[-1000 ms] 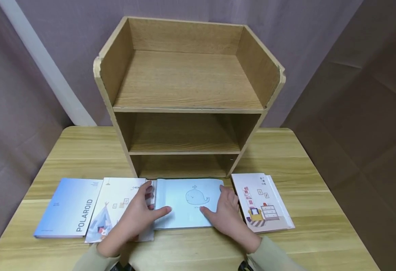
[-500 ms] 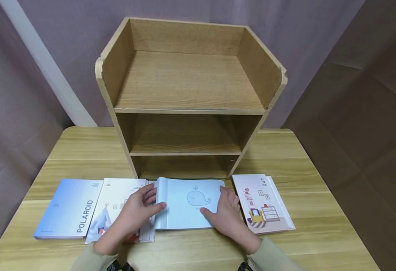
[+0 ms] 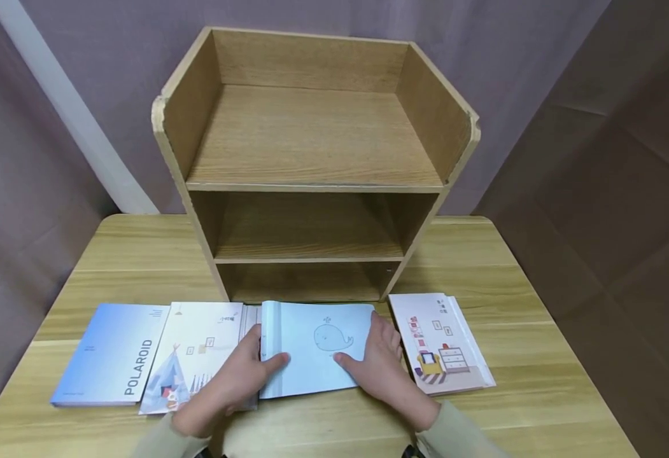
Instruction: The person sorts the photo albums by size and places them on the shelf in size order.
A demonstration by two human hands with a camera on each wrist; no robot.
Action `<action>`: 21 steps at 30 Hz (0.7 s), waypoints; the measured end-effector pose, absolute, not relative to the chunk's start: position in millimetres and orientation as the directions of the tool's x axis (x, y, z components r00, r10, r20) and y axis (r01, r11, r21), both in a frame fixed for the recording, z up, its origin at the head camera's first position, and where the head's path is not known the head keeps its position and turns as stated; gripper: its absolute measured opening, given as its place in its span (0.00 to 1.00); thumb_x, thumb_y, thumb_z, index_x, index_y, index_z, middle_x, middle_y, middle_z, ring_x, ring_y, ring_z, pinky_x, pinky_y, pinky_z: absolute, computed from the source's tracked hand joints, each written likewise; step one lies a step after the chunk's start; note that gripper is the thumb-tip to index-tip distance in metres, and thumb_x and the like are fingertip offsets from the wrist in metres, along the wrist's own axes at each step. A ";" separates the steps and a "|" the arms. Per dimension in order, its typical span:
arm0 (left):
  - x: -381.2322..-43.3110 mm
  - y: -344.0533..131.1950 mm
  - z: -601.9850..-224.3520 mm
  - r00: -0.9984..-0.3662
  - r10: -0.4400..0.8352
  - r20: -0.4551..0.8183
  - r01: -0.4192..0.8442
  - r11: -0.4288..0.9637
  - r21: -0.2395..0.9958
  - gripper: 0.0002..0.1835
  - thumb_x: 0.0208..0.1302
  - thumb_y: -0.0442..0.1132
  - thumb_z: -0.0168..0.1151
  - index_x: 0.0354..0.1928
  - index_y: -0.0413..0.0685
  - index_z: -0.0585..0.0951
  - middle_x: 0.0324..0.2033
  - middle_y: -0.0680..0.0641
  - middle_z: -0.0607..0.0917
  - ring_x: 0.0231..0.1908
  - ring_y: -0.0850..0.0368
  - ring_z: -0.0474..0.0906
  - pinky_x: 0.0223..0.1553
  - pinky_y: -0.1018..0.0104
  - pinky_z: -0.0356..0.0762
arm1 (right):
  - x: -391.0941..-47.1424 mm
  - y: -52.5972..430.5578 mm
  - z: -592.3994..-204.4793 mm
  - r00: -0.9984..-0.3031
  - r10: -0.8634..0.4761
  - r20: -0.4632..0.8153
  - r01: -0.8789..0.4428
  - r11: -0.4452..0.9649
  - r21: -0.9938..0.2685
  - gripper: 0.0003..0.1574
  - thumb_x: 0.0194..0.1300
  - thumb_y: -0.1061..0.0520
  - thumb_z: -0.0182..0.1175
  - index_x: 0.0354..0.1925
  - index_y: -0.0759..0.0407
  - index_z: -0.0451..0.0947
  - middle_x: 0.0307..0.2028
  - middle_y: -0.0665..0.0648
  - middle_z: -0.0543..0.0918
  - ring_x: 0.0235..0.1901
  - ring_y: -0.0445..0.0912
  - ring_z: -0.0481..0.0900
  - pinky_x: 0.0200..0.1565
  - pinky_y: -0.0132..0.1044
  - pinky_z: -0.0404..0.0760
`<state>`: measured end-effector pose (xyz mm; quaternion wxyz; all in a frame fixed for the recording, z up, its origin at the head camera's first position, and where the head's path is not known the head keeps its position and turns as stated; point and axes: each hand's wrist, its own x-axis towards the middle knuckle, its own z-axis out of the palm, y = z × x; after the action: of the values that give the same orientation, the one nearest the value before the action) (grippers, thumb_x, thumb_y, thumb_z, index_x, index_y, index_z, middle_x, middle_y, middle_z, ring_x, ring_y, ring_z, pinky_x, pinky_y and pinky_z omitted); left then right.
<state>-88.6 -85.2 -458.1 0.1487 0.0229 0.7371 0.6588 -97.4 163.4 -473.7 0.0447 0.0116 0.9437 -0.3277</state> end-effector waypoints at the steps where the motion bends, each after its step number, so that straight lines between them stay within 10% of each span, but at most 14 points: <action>1: -87.4 -84.6 -458.2 -0.957 0.220 -0.188 -0.163 0.128 0.978 0.27 0.62 0.31 0.64 0.59 0.34 0.64 0.45 0.37 0.78 0.39 0.49 0.81 0.39 0.59 0.81 | -97.3 163.8 -473.8 -0.996 -0.009 -0.090 0.049 0.781 -0.622 0.71 0.51 0.42 0.73 0.73 0.72 0.40 0.69 0.75 0.46 0.67 0.65 0.44 0.65 0.63 0.47; 21: -73.1 -94.9 -455.3 -0.989 0.076 -0.130 -0.133 -0.038 0.990 0.20 0.68 0.31 0.57 0.60 0.49 0.69 0.47 0.38 0.82 0.42 0.45 0.83 0.38 0.55 0.84 | -91.5 169.6 -461.3 -0.996 -0.024 -0.087 0.052 0.636 -0.770 0.77 0.55 0.33 0.67 0.74 0.63 0.26 0.74 0.70 0.35 0.72 0.60 0.39 0.70 0.53 0.44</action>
<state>-73.1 -94.9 -455.3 0.0727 -0.0208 0.6897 0.7202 -91.5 169.6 -461.3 0.0443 0.0079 0.9034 -0.4264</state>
